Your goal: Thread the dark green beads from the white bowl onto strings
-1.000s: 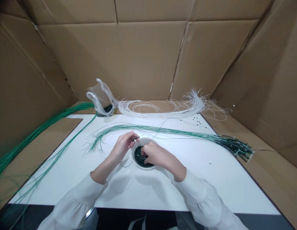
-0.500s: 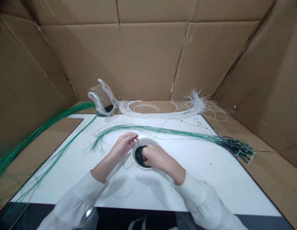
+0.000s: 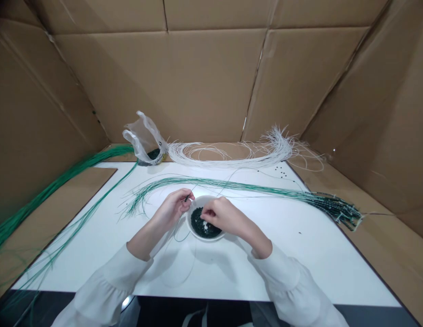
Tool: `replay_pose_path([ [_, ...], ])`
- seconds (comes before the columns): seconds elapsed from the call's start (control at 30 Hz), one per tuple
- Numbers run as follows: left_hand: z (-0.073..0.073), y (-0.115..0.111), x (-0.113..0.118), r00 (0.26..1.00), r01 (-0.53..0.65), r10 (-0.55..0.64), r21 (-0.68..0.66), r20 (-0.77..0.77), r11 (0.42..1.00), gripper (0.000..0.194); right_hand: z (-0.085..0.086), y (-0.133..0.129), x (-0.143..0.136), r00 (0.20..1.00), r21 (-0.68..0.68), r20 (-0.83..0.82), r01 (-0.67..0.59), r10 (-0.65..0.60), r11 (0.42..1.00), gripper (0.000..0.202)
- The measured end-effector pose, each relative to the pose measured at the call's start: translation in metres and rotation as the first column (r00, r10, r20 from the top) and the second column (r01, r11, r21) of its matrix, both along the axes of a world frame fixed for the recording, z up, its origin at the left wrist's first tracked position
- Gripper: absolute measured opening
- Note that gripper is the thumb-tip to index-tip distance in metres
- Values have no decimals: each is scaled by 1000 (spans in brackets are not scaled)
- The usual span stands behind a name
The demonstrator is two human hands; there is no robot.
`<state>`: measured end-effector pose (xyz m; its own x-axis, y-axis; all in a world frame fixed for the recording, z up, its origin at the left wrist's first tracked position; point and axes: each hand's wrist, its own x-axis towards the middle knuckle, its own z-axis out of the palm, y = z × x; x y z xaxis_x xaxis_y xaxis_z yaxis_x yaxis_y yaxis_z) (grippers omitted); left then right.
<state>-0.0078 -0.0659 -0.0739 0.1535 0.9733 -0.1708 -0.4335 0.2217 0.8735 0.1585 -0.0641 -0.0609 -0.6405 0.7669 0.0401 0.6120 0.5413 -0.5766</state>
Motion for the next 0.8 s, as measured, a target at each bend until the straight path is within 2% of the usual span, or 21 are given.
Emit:
replay_pose_path([
  [0.1, 0, -1, 2, 996, 8, -2, 65, -86, 998, 11, 1, 0, 9, 983, -11, -153, 99, -99, 995, 16],
  [0.17, 1, -3, 2, 979, 27, -2, 117, -204, 993, 11, -2, 2, 15, 954, -42, -259, 148, -154, 988, 14],
  [0.27, 4, -7, 4, 897, 51, 63, 242, -438, 969, 12, -7, 3, 23, 880, -135, -412, 197, -236, 971, 15],
  [0.33, 6, -10, 5, 836, 71, 124, 330, -534, 941, 13, -9, 4, 26, 815, -219, -494, 221, -303, 950, 21],
  [0.43, 7, -15, 6, 791, 101, 178, 412, -586, 906, 14, -8, 4, 28, 743, -309, -558, 228, -370, 923, 27],
  [0.6, 6, -18, 7, 752, 155, 210, 477, -625, 865, 14, -4, 2, 27, 732, -351, -594, 136, -333, 926, 28],
  [0.8, 5, -17, 7, 739, 188, 207, 492, -641, 850, 14, -2, -1, 24, 707, -383, -635, 60, -310, 922, 24],
])
